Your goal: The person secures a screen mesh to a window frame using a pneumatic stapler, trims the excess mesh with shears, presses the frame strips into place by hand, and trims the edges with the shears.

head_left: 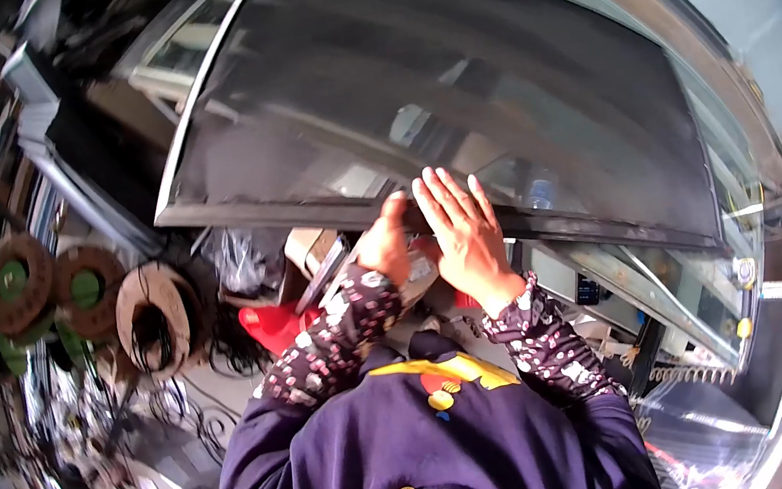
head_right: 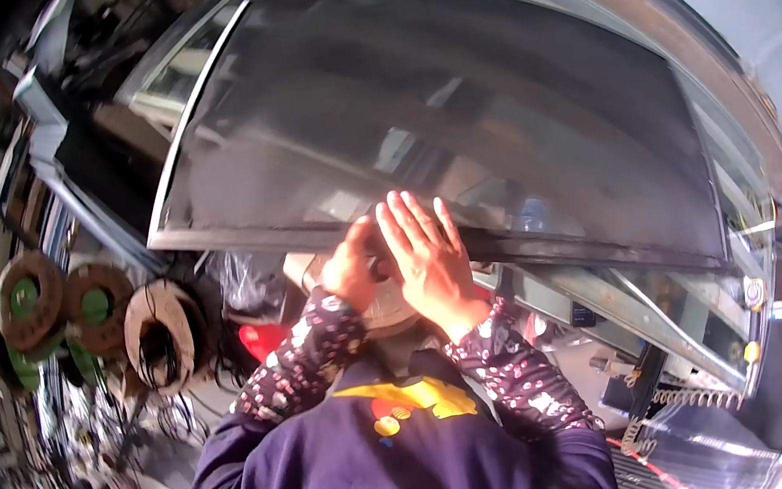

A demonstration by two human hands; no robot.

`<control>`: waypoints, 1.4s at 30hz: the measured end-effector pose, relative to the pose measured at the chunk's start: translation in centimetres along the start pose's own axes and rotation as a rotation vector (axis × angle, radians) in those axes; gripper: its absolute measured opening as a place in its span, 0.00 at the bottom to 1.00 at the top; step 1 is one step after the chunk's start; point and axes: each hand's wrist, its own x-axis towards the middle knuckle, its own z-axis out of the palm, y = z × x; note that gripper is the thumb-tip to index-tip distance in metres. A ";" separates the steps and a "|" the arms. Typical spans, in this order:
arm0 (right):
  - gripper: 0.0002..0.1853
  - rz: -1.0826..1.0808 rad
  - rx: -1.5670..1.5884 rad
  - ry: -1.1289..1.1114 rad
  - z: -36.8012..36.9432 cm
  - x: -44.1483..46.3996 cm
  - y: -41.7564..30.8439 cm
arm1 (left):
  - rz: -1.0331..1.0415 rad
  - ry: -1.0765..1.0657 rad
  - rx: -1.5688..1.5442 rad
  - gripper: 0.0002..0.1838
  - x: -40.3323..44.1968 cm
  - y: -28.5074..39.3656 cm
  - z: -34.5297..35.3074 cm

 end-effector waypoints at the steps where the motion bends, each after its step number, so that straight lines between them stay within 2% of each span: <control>1: 0.32 -0.063 -0.010 0.055 1.0 0.1 0.2 | 0.082 -0.053 -0.123 0.23 -0.4 -0.5 1.1; 2: 0.27 -0.092 0.042 0.102 1.7 -0.1 0.2 | 0.527 -0.146 0.062 0.21 -0.6 -3.0 0.7; 3: 0.25 -0.090 0.060 0.141 2.0 -0.3 0.3 | 0.728 -0.092 0.786 0.21 -1.9 -1.2 0.1; 4: 0.23 -0.089 0.076 0.186 2.3 -0.4 0.5 | 0.530 -0.044 0.704 0.24 -1.0 -1.5 0.5; 6: 0.22 -0.075 0.060 0.188 2.4 -0.3 0.4 | 0.690 0.008 0.729 0.19 -1.3 -1.6 0.4; 8: 0.23 -0.080 0.071 0.209 2.2 -0.2 -0.1 | -0.025 0.091 -0.232 0.20 -2.7 1.7 1.5; 9: 0.22 -0.079 0.070 0.202 2.3 -0.1 0.0 | -0.071 0.112 -0.237 0.29 -2.2 1.4 0.4; 10: 0.22 -0.073 0.067 0.195 2.3 -0.1 -0.1 | 0.106 0.142 -0.014 0.39 -2.1 1.5 -1.3; 11: 0.21 -0.086 0.028 0.175 2.1 -0.1 0.0 | 0.098 0.243 0.066 0.47 -1.9 2.3 -3.3; 12: 0.21 -0.092 0.037 0.186 2.3 -0.2 0.1 | 0.222 0.326 0.017 0.51 -1.9 4.0 -4.5; 13: 0.21 -0.099 0.032 0.194 2.4 -0.1 0.2 | 0.229 0.323 -0.090 0.52 -0.5 4.8 -7.2; 14: 0.21 -0.102 0.024 0.201 2.4 -0.2 0.2 | 0.093 0.392 -0.196 0.51 -0.5 6.4 -8.5; 15: 0.21 -0.100 0.022 0.212 2.5 -0.2 0.2 | 0.074 0.388 -0.190 0.51 -0.5 6.2 -9.1; 19: 0.20 -0.097 0.001 0.224 2.5 -0.1 0.3 | 0.230 0.366 0.265 0.42 -0.2 5.6 -9.1; 20: 0.20 -0.097 0.014 0.235 2.5 -0.1 0.3 | 0.108 0.316 0.125 0.47 -0.4 5.7 -8.5; 22: 0.19 -0.101 0.028 0.257 2.5 -0.2 0.2 | 0.082 0.302 0.209 0.46 -1.6 6.1 -7.0; 23: 0.19 -0.098 0.026 0.256 2.4 -0.1 0.1 | 0.000 0.371 0.338 0.27 -2.4 6.8 -5.9; 24: 0.19 -0.096 0.027 0.255 2.3 -0.1 0.0 | 0.032 0.264 0.332 0.22 -2.1 6.5 -6.4; 26: 0.19 -0.092 0.018 0.263 2.5 -0.2 0.3 | 0.221 0.163 0.318 0.18 -1.0 4.8 -7.3; 27: 0.19 -0.098 0.020 0.275 2.7 -0.3 0.4 | 0.212 0.157 0.320 0.18 -1.1 4.9 -7.2; 29: 0.19 -0.096 0.018 0.270 2.5 -0.3 0.4 | 0.239 0.169 0.380 0.28 -1.6 5.3 -7.0; 30: 0.19 -0.103 0.018 0.269 2.4 -0.4 0.5 | 0.428 0.094 0.707 0.20 -1.8 5.0 -7.7; 32: 0.19 -0.102 -0.012 0.263 2.3 -0.4 0.5 | 0.506 0.061 0.764 0.18 0.2 3.4 -9.6; 33: 0.19 -0.094 0.005 0.248 2.3 -0.3 0.4 | 0.260 0.132 0.500 0.19 -0.3 4.2 -8.2; 34: 0.19 -0.087 0.022 0.236 2.1 -0.2 0.3 | 0.258 0.122 0.501 0.19 0.0 4.1 -7.8; 36: 0.22 -0.052 0.018 0.209 1.6 0.4 -0.8 | -0.004 0.248 -0.005 0.21 0.7 4.4 -7.3; 37: 0.25 -0.073 0.021 0.180 1.0 1.2 -2.0 | 0.202 0.181 0.328 0.19 -0.2 4.3 -7.6; 38: 0.28 -0.090 0.022 0.153 0.8 2.0 -3.4 | 0.203 0.175 0.334 0.19 -0.4 4.0 -8.1; 40: 0.29 -0.129 0.013 0.169 2.8 3.2 -4.9 | 0.551 -0.061 0.321 0.20 0.1 2.7 -9.1; 42: 0.25 -0.088 0.053 0.192 4.0 3.6 -5.3 | 0.598 -0.073 0.349 0.21 0.7 2.0 -9.6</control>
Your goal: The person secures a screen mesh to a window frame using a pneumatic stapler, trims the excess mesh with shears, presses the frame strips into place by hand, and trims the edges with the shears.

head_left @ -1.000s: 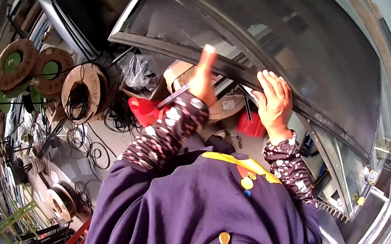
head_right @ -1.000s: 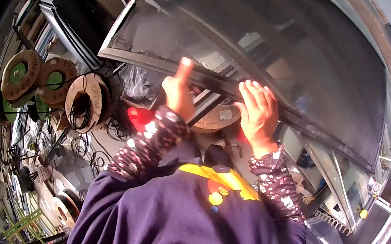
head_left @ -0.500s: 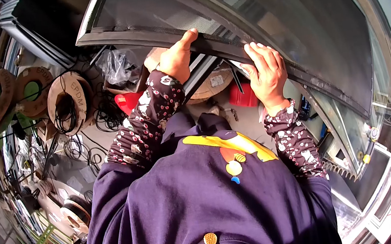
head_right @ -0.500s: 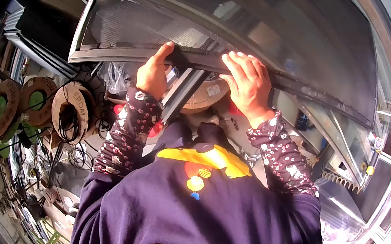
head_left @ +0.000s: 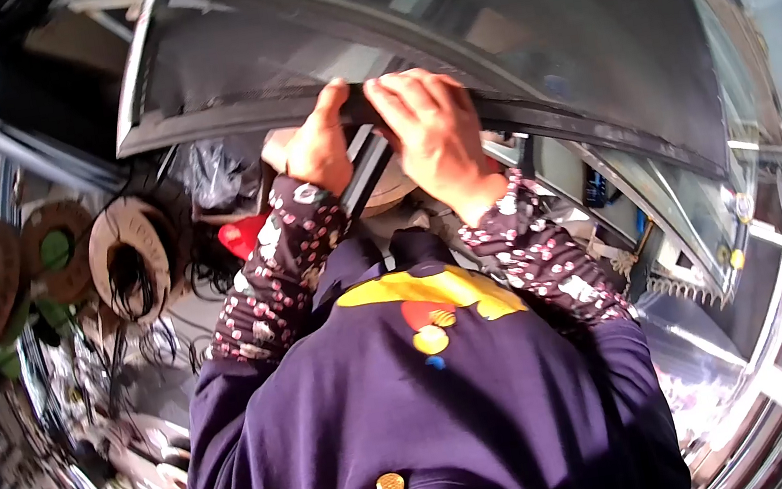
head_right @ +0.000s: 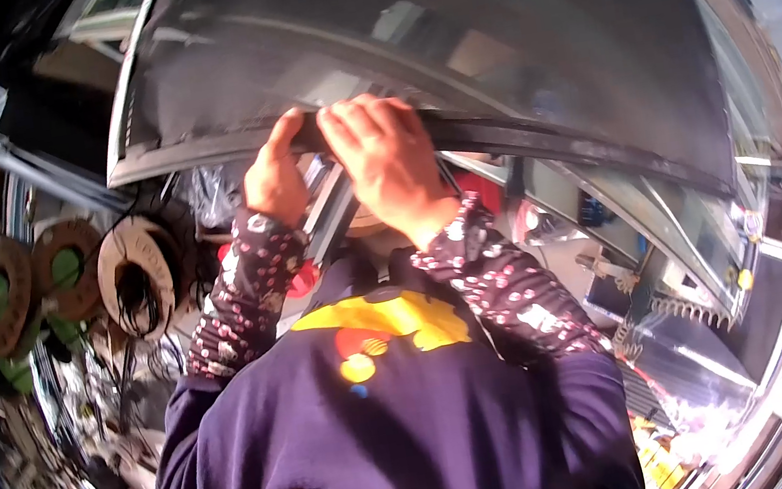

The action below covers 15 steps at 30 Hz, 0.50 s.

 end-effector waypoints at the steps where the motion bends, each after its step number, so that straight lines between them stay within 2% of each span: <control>1: 0.23 -0.007 -0.019 0.006 -0.3 0.1 0.0 | 0.041 0.018 0.033 0.23 0.1 -0.4 -0.2; 2: 0.22 -0.016 -0.036 0.010 -0.5 0.1 -0.1 | 0.081 0.039 0.066 0.25 0.1 -0.6 -0.3; 4: 0.21 0.006 -0.036 0.029 -0.4 0.0 -0.3 | 0.423 0.069 0.639 0.14 0.1 -0.5 -0.6; 6: 0.20 0.008 -0.016 0.029 -0.4 -0.1 -0.4 | 0.343 0.059 0.616 0.16 0.6 -1.3 -1.0; 8: 0.20 0.004 -0.003 0.067 0.0 -0.2 -0.3 | -0.233 0.138 -0.368 0.17 0.7 -0.4 -0.2; 9: 0.20 0.010 -0.013 0.067 -0.2 -0.3 -0.2 | -0.221 0.035 -0.239 0.17 1.9 -1.0 -0.5; 11: 0.20 0.015 -0.019 0.081 -0.2 -0.4 -0.7 | -0.274 0.079 -0.207 0.20 1.1 -1.4 -1.4; 12: 0.20 0.011 -0.021 0.097 -0.2 -0.4 -0.7 | -0.289 0.134 -0.134 0.23 0.1 2.1 0.8; 14: 0.21 0.017 0.012 0.092 -0.1 -0.3 -0.5 | 0.006 -0.089 0.365 0.24 -0.6 3.0 0.2; 15: 0.21 0.023 0.004 0.090 -0.1 -0.2 -0.6 | -0.095 -0.047 0.244 0.21 -0.5 3.6 0.7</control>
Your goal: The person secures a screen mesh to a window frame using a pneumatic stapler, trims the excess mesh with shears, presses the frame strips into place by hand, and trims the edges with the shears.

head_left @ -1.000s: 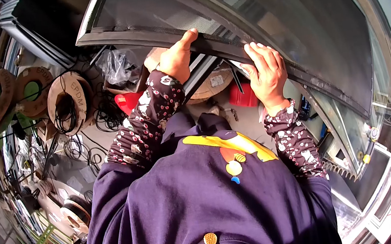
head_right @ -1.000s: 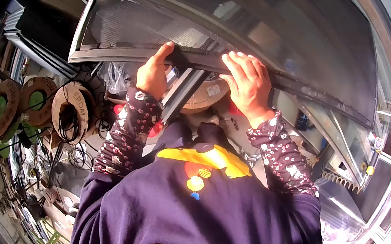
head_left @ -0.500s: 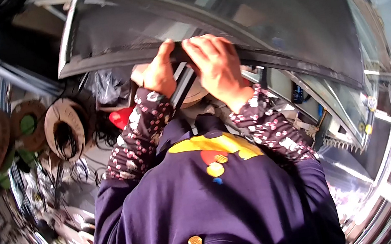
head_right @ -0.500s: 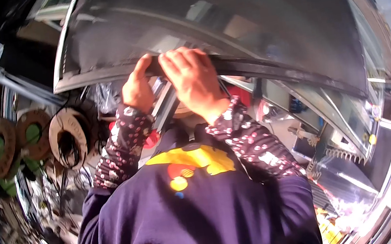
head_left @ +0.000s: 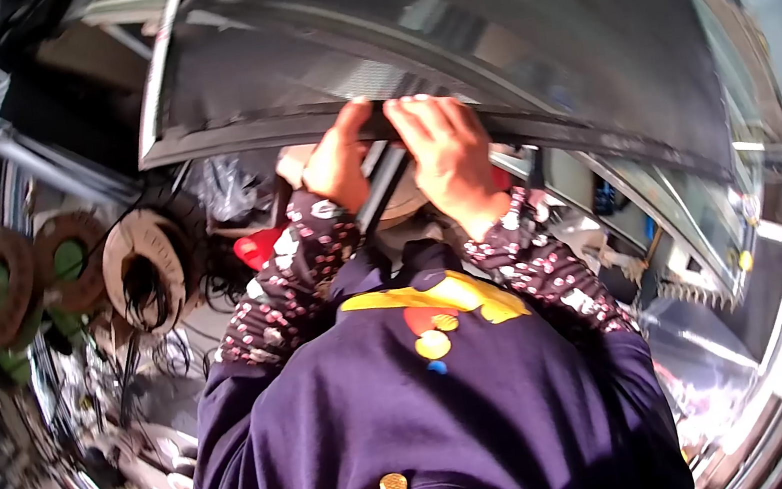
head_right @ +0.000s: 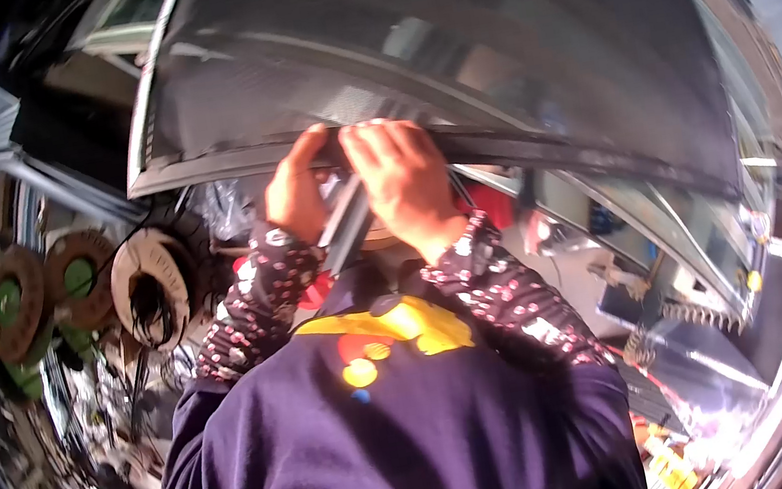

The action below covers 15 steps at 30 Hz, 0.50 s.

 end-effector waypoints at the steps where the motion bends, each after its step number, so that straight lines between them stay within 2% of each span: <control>1: 0.21 0.010 -0.009 -0.019 -0.1 0.0 0.0 | -0.096 0.021 -0.131 0.18 0.2 0.6 0.5; 3: 0.20 -0.002 -0.027 -0.035 -0.2 0.0 0.0 | -0.225 0.005 -0.230 0.11 0.8 -0.7 0.2; 4: 0.20 0.003 -0.029 -0.042 -0.2 -0.1 0.0 | -0.279 -0.129 -0.059 0.21 0.4 1.1 -0.6; 5: 0.20 0.010 -0.032 -0.048 -0.2 -0.1 0.1 | -0.074 -0.080 -0.206 0.19 0.0 -0.9 -0.8; 7: 0.20 -0.006 -0.074 -0.048 0.0 -0.2 0.0 | -0.509 -0.019 -0.477 0.18 -0.4 2.8 -2.2; 8: 0.20 0.002 -0.064 -0.068 0.0 -0.1 0.1 | -0.507 -0.021 -0.601 0.18 -0.6 0.5 -3.6; 9: 0.20 0.006 -0.057 -0.080 -0.2 -0.1 0.1 | -0.510 0.149 -0.587 0.20 -1.2 -3.1 -5.8; 10: 0.22 0.009 -0.078 -0.095 -0.2 -0.1 0.1 | -0.250 0.497 -0.544 0.22 -2.3 -2.7 -7.1; 11: 0.23 0.006 -0.093 -0.094 -0.2 -0.2 0.2 | -0.095 0.449 -0.588 0.23 -2.3 -2.0 -10.6; 12: 0.22 0.012 -0.088 -0.105 -0.3 -0.4 0.4 | 0.118 0.575 -0.346 0.22 -2.0 -0.1 -13.1; 13: 0.22 0.025 -0.087 -0.126 -0.5 -0.6 0.6 | 0.143 0.646 -0.515 0.21 -0.6 -1.0 -16.4; 14: 0.22 0.041 -0.090 -0.151 -1.0 -0.5 0.5 | 0.295 0.735 -0.083 0.22 0.7 0.6 -18.3; 15: 0.23 0.034 -0.076 -0.163 -1.2 -0.6 0.8 | 0.224 0.641 -0.007 0.25 2.3 2.0 -20.0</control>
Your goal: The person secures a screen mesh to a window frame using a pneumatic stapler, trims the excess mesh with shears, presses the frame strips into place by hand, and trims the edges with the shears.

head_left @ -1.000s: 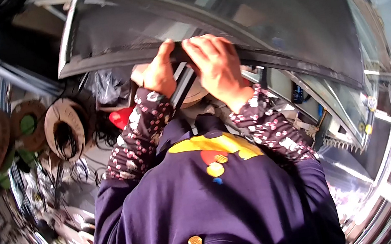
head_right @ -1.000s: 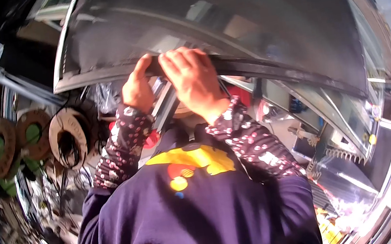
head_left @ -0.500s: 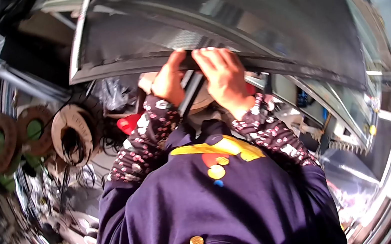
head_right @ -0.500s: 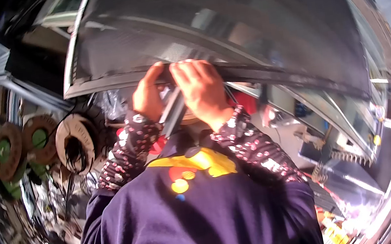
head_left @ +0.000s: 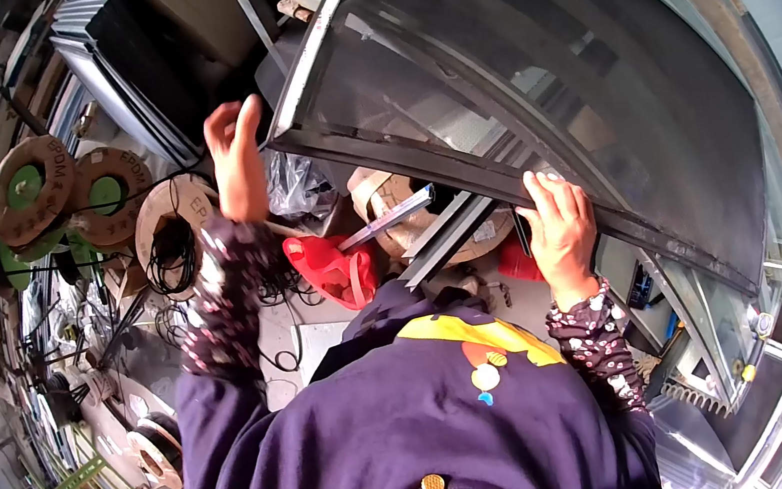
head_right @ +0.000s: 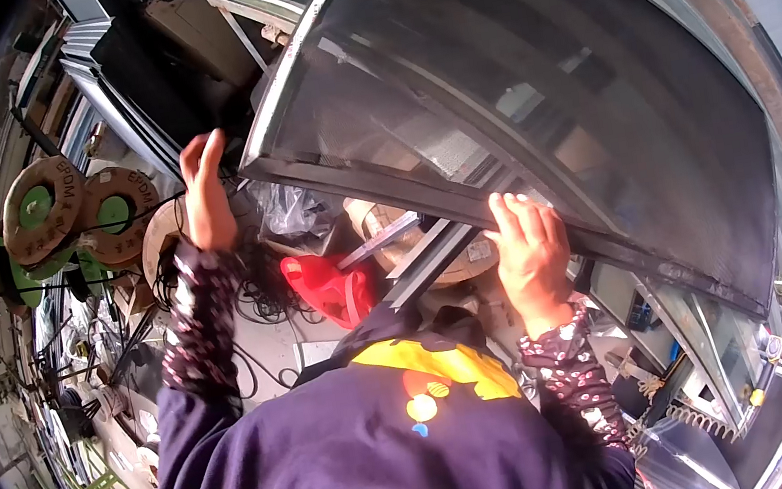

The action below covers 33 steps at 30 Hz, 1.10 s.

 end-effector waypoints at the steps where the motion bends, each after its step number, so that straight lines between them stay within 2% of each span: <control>1: 0.23 0.002 -0.015 -0.005 -0.1 -0.1 0.2 | -0.144 -0.079 0.066 0.27 2.2 0.9 0.4; 4: 0.23 0.036 -0.056 -0.029 -0.7 -1.0 1.3 | -0.693 -0.430 0.167 0.28 6.9 0.6 2.8; 6: 0.24 0.062 -0.128 -0.056 -1.6 -1.9 2.4 | -0.971 -0.623 -0.009 0.28 5.3 -1.5 4.7; 7: 0.24 0.077 -0.147 -0.055 -2.0 -2.6 3.4 | -0.940 -0.593 0.094 0.26 3.6 -0.5 5.4; 8: 0.23 0.105 -0.176 -0.066 -2.6 -3.1 4.2 | -1.016 -0.639 -0.189 0.22 2.5 0.4 5.6; 10: 0.21 0.125 -0.198 -0.077 -3.8 -3.6 5.4 | -1.145 -0.679 -0.276 0.18 1.1 1.8 6.9; 14: 0.22 0.192 -0.196 -0.075 -4.9 -4.7 7.2 | -1.076 -0.753 -0.157 0.15 -0.4 0.6 8.8; 16: 0.23 0.200 -0.192 -0.060 -5.0 -4.9 7.5 | -1.068 -0.821 -0.258 0.16 0.7 -0.2 10.0; 18: 0.23 0.204 -0.181 -0.050 -5.0 -5.2 7.5 | -1.151 -0.721 -0.337 0.20 2.2 1.4 11.7; 22: 0.23 0.197 -0.131 -0.047 -4.9 -5.1 7.6 | -1.100 -0.718 -0.375 0.21 5.2 0.1 14.6; 24: 0.23 0.190 -0.115 -0.050 -4.9 -5.2 7.7 | -1.084 -0.757 -0.265 0.21 5.7 -0.3 15.4; 25: 0.23 0.195 -0.108 -0.049 -4.9 -5.3 7.7 | -1.077 -0.643 -0.110 0.20 6.1 -1.6 16.1; 26: 0.23 0.198 -0.101 -0.047 -4.9 -5.3 7.7 | -1.076 -0.635 -0.106 0.20 6.1 -2.0 16.2; 28: 0.23 0.199 -0.089 -0.045 -4.7 -5.3 7.6 | -0.951 -0.618 0.011 0.33 5.1 -1.2 15.7; 29: 0.24 0.202 -0.076 -0.038 -4.7 -5.4 7.6 | -0.789 -0.689 -0.062 0.29 4.3 0.0 14.7; 30: 0.26 0.206 -0.065 -0.032 -4.6 -5.4 7.7 | -0.790 -0.683 -0.059 0.29 4.2 0.6 14.7; 32: 0.26 0.199 -0.061 -0.038 -4.7 -5.3 7.6 | -0.969 -0.562 -0.072 0.24 4.0 1.1 15.1; 33: 0.26 0.201 -0.068 -0.048 -4.8 -5.3 7.6 | -0.972 -0.559 -0.072 0.24 4.0 0.7 15.1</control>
